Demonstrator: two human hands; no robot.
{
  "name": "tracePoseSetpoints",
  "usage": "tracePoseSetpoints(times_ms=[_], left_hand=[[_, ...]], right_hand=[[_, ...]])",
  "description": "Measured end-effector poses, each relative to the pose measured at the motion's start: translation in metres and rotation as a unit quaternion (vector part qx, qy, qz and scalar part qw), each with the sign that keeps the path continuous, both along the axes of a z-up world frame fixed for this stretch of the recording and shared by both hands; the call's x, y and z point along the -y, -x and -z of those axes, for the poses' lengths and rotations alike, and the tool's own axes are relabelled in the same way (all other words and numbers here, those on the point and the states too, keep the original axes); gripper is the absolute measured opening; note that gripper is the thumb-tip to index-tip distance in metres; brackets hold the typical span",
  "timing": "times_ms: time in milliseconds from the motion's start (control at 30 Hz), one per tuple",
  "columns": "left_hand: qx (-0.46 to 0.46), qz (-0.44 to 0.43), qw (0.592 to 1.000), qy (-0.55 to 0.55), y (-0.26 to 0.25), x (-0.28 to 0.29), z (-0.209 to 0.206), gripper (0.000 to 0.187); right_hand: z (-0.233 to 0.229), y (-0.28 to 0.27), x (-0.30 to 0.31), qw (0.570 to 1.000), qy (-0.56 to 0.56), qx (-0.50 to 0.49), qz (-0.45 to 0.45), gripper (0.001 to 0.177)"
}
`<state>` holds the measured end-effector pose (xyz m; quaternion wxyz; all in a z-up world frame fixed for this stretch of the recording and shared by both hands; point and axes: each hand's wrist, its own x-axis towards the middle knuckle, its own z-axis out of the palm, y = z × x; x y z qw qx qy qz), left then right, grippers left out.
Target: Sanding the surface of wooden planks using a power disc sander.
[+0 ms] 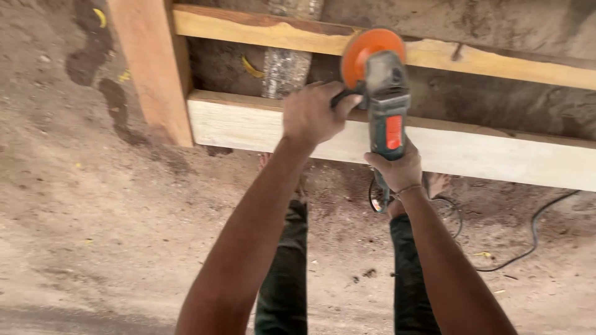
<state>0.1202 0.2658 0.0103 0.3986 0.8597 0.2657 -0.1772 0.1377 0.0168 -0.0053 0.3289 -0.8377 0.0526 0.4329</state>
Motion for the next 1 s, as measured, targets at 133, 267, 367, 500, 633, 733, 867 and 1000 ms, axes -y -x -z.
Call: tracePoseSetpoints(times_ms=[133,267,367,500,633,733,867,1000], left_hand=[[-0.026,-0.035,0.999,-0.009,0.054,-0.075,-0.010,0.034],[0.009,-0.087,0.995,-0.040,0.095,-0.131,-0.006,0.031],[-0.015,-0.114,0.993,-0.028,0.125,-0.155,0.004,0.033],[-0.034,-0.192,0.981,-0.003,0.146,-0.157,0.008,0.041],[0.113,-0.217,0.969,-0.025,0.132,-0.111,0.025,0.042],[-0.054,-0.210,0.975,0.044,0.089,-0.063,0.020,0.037],[-0.012,-0.190,0.980,0.060,0.033,-0.003,0.011,0.035],[-0.013,-0.209,0.972,0.105,-0.007,0.051,-0.005,0.036]], right_hand=[[0.006,0.030,-0.078,0.997,0.004,0.013,-0.070,0.044],[-0.002,0.047,-0.146,0.997,-0.039,-0.017,-0.066,0.052],[-0.008,0.048,-0.181,0.994,-0.031,-0.016,-0.102,0.062],[-0.024,0.027,-0.207,0.969,-0.007,0.026,-0.245,0.060],[-0.029,0.000,-0.162,0.966,0.033,0.024,-0.256,0.065],[-0.027,-0.025,-0.105,0.966,0.033,0.045,-0.254,0.067],[-0.044,-0.068,-0.044,0.968,0.106,0.054,-0.220,0.062],[-0.057,-0.101,0.008,0.968,0.119,0.065,-0.210,0.062]])
